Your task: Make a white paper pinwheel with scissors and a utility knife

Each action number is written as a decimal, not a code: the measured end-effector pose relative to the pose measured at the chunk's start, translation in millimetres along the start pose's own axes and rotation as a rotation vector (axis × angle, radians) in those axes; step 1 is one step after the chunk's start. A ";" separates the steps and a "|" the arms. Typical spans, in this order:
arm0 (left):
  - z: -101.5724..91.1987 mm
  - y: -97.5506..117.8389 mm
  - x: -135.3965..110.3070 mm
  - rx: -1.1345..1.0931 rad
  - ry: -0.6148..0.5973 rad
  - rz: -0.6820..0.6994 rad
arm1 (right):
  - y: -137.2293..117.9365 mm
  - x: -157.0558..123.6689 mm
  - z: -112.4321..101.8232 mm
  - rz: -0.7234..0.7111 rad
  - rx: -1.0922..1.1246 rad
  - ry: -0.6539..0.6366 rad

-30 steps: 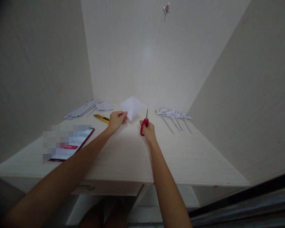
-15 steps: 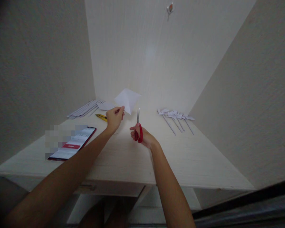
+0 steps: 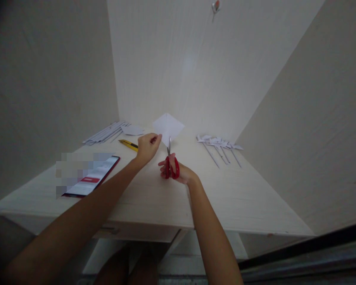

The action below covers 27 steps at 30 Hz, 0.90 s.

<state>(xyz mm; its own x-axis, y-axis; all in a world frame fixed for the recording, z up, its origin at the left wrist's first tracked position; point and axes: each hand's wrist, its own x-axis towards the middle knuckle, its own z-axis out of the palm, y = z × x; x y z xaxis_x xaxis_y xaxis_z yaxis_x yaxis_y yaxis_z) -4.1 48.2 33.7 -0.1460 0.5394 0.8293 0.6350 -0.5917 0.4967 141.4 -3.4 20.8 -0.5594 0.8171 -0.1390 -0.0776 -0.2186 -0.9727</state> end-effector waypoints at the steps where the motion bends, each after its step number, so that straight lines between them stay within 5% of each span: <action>1: -0.2 1.7 -0.3 0.001 0.004 0.002 | -0.4 -0.3 0.3 0.006 0.002 -0.002; 27: -0.1 6.1 -1.4 -0.005 -0.014 0.044 | -0.1 -0.1 -0.2 0.003 -0.016 0.006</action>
<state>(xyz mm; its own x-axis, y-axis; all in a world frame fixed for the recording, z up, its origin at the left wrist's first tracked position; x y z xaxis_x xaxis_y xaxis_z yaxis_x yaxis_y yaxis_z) -0.1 43.8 35.7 -0.1079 0.5212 0.8466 0.6367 -0.6178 0.4615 141.7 -3.3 20.9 -0.5551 0.8195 -0.1428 -0.0630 -0.2126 -0.9751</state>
